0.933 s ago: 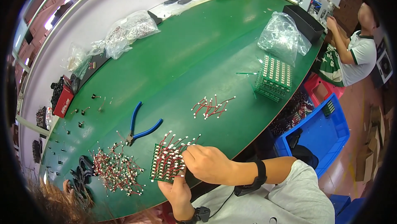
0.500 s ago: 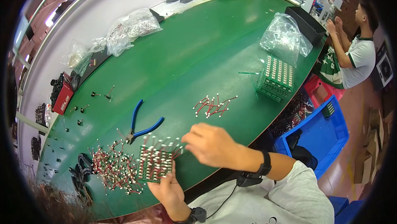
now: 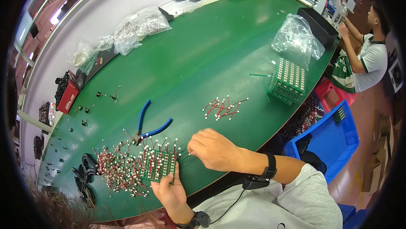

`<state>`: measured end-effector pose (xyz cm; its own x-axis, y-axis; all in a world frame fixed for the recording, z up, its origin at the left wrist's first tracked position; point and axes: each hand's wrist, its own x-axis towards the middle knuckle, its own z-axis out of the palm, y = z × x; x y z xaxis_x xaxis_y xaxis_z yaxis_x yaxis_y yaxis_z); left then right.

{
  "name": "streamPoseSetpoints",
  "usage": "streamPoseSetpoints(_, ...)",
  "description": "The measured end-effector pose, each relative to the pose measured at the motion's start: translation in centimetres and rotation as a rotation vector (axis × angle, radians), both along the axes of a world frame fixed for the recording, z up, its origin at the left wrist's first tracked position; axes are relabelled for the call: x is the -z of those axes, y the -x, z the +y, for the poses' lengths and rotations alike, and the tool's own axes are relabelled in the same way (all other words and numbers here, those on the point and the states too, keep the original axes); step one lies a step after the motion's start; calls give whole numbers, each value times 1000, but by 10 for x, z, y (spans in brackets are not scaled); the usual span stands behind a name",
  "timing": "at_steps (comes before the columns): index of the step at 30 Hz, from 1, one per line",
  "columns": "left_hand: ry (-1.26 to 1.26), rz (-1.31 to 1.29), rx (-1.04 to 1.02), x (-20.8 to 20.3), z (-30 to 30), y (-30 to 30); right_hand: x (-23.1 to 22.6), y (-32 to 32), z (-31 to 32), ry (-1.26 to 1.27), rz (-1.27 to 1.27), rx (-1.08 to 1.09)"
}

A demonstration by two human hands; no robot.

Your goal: The person picks up a green circuit board and inserts small white components with wires into it by hand. After filling the board, they set it down and pick up a new circuit board to repeat the process.

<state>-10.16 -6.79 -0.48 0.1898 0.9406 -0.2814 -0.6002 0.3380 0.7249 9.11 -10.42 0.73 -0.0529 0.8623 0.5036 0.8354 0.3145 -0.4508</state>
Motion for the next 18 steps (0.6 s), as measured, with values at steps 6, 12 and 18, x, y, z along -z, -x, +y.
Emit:
streamPoseSetpoints(6,-3,-11,2,-6,-4,-8,-21,27,-10,230,423,-199)
streamPoseSetpoints(12,-46,-34,84,-9,-9,-9,-12,42,-4,152,382,-89)
streamPoseSetpoints(18,-75,-17,128,-5,-13,-8,-12,44,2,153,409,-39)
